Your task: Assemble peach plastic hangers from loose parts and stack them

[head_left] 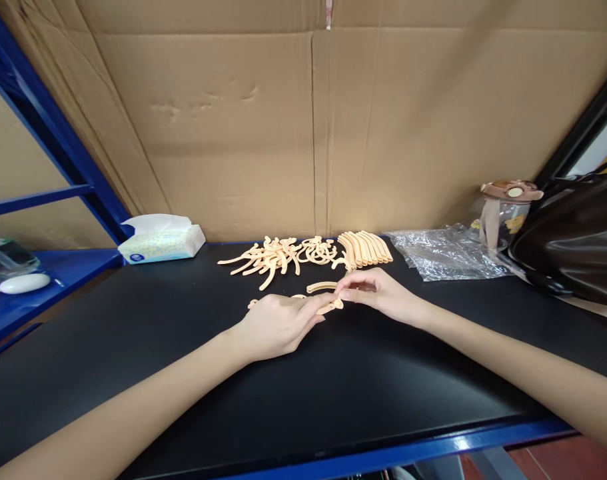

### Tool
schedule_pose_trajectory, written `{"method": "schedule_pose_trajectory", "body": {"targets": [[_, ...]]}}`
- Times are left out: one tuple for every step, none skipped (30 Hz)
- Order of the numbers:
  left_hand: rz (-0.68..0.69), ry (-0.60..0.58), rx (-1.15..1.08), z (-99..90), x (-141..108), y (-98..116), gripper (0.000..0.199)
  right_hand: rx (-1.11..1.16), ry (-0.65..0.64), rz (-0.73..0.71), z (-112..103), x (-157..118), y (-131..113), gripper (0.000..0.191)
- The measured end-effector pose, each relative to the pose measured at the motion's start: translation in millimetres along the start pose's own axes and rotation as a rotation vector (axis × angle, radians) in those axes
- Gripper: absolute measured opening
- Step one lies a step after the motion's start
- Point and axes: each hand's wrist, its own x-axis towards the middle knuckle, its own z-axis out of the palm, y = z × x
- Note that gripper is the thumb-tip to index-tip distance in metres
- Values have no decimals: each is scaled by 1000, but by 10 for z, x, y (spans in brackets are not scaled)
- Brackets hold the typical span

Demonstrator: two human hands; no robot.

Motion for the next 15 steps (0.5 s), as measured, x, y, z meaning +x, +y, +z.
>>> {"method": "schedule_pose_trajectory", "body": {"targets": [[4,-7,12,3,1,0,33,-23,10,-4,2,2,0,27],[7,-17,23,6,1,0,34,-44,17,-10,4,4,2,28],[6,-28,31,9,3,-1,34,-62,21,-16,4,6,4,28],[2,-41,32,12,5,-1,34,-76,22,-22,4,9,6,28],[-5,-56,20,15,7,-2,34,-86,20,-27,4,11,7,28],[-15,-73,-4,16,11,-4,33,-93,16,-30,4,13,7,28],[-33,-86,-34,15,14,-5,32,-105,19,-35,3,15,6,28],[-55,-96,-62,15,18,-7,31,-124,30,-44,4,17,4,27],[-75,-97,-85,13,22,-8,30,-148,45,-56,4,19,2,26],[-96,-96,-100,11,27,-10,30,-171,60,-70,6,20,0,25],[-116,-94,-107,9,31,-10,30,-191,73,-84,8,20,0,24],[-132,-95,-110,6,36,-10,30,-207,82,-95,11,20,1,22],[-147,-101,-112,3,40,-9,30,-222,89,-101,14,18,4,21],[-158,-113,-116,0,45,-7,31,-243,96,-107,17,15,8,20],[-171,-128,-121,-4,50,-4,31,-274,107,-116,21,11,12,20]]}}
